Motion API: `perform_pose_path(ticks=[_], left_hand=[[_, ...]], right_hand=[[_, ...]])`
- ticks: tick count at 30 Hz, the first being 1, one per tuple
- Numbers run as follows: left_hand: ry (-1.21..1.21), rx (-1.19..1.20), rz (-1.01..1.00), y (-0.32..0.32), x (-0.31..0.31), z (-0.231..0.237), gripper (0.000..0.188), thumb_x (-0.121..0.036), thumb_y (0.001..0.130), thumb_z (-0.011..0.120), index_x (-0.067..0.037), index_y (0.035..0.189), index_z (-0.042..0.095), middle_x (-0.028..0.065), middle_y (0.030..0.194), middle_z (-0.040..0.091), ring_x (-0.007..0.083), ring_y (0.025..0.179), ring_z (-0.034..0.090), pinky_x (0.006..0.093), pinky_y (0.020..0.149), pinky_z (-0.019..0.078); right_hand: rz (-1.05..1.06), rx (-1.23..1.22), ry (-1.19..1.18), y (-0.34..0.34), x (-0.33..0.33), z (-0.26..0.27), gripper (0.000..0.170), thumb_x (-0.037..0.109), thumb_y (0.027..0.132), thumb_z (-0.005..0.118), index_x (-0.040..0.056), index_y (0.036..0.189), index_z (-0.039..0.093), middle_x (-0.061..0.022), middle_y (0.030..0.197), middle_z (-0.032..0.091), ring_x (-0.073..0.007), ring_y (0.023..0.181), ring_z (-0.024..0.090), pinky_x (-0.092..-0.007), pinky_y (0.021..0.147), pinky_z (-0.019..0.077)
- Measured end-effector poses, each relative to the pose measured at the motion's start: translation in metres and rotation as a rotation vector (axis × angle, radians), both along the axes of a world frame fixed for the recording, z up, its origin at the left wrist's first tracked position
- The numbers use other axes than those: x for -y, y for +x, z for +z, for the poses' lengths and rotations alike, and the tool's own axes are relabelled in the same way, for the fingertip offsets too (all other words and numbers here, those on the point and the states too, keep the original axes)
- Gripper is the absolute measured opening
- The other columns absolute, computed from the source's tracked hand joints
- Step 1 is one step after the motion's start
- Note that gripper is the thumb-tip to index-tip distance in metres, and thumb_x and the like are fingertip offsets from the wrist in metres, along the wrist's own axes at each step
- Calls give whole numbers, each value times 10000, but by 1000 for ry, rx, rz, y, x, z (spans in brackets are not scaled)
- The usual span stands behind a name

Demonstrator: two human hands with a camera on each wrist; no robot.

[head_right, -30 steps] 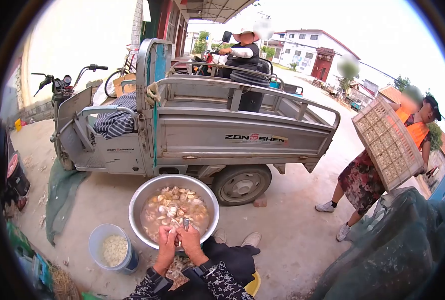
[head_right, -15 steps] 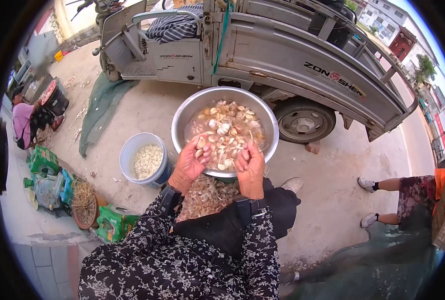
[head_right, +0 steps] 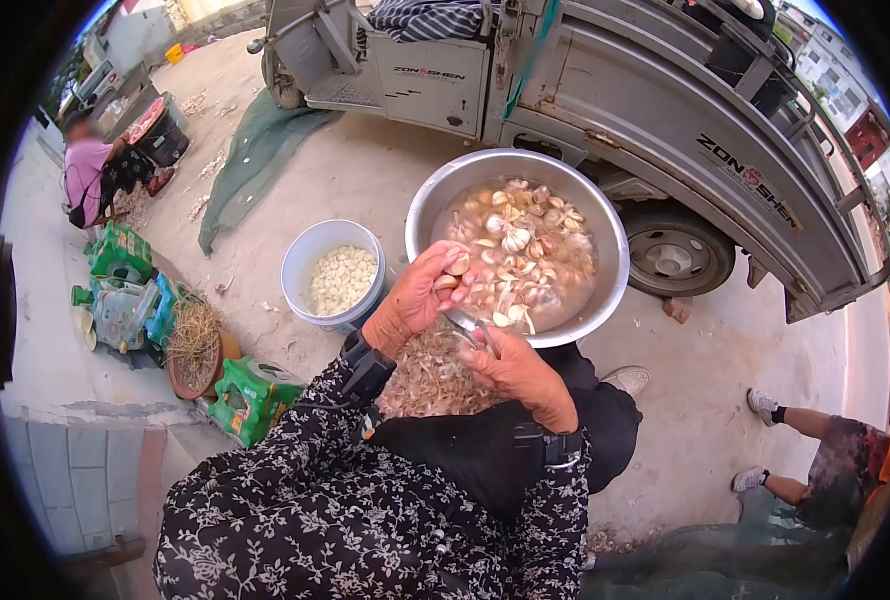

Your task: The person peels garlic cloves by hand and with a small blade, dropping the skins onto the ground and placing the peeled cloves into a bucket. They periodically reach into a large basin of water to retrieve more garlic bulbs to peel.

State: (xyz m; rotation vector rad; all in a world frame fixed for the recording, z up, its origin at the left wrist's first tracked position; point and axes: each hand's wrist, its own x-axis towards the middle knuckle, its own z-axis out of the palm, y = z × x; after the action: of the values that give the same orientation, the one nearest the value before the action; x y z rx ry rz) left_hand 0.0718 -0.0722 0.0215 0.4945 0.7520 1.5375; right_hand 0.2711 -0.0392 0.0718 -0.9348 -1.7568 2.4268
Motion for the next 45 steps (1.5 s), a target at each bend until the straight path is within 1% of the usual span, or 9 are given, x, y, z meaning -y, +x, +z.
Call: perform_pose_path(ticks=[5, 9, 13, 18, 20, 31, 34, 38, 45], left_hand=[[32, -279, -80, -7, 16, 1, 339, -338, 981, 481, -88, 1209, 504, -4, 857, 560, 35, 616, 480, 150, 475, 337], [-17, -525, -119, -1, 24, 5, 304, -289, 969, 521, -83, 1188, 473, -10, 796, 548, 34, 606, 491, 155, 492, 363], [-1, -675, -88, 11, 27, 8, 316, -149, 865, 673, -75, 995, 395, 7, 781, 545, 50, 626, 494, 200, 521, 397], [56, -1259, -96, 18, 29, 10, 339, -66, 819, 677, -52, 996, 387, 62, 799, 543, 114, 716, 546, 285, 610, 452], [175, -1310, -33, 23, 29, 8, 314, -65, 828, 667, -50, 986, 397, 67, 788, 541, 126, 732, 561, 292, 640, 467], [266, -1076, -59, 21, 31, -6, 246, -99, 916, 594, -52, 1035, 384, 65, 894, 539, 119, 751, 564, 245, 623, 456], [126, -735, -97, 23, 31, 6, 206, -191, 957, 545, -83, 1049, 395, 47, 868, 546, 82, 678, 533, 194, 527, 397], [-91, -247, -64, 21, 27, 4, 232, -323, 987, 476, -123, 1075, 398, 32, 821, 561, 41, 566, 457, 150, 421, 277], [-41, -661, 47, 21, 25, -9, 243, -306, 999, 442, -98, 1091, 356, 46, 812, 567, 44, 568, 450, 162, 438, 303]], right_hand=[[-234, 69, 607, -3, -1, -45, 378, 380, 974, 467, 6, 969, 520, -158, 744, 530, -211, 688, 497, -343, 651, 429], [-477, -37, 679, -14, -4, -46, 315, 319, 960, 529, 5, 947, 554, -62, 700, 521, -142, 643, 465, -301, 605, 413], [-564, -88, 379, -18, -8, -37, 264, 273, 916, 616, 15, 963, 585, 17, 706, 498, -66, 658, 420, -234, 583, 385], [-412, 12, 632, -24, -4, -36, 256, 249, 896, 638, 11, 984, 602, 12, 744, 577, -49, 638, 486, -214, 570, 411], [-519, -128, 300, -27, -4, -40, 205, 194, 895, 624, 21, 1002, 606, -9, 776, 614, -49, 609, 517, -210, 546, 429], [-566, -277, -181, -14, -2, -26, 175, 152, 926, 566, 104, 1081, 502, 31, 694, 501, -13, 459, 381, -157, 348, 223], [-486, -208, 11, -5, -11, -37, 232, 275, 950, 545, 74, 1063, 524, -18, 696, 540, -87, 508, 478, -235, 408, 361], [-376, 50, 811, -5, -2, -42, 346, 377, 958, 467, 53, 1039, 556, -152, 789, 621, -325, 746, 612, -417, 665, 462], [-276, 130, 830, -14, 6, -44, 313, 352, 954, 449, 76, 1042, 568, -206, 886, 640, -408, 852, 608, -475, 723, 456]])
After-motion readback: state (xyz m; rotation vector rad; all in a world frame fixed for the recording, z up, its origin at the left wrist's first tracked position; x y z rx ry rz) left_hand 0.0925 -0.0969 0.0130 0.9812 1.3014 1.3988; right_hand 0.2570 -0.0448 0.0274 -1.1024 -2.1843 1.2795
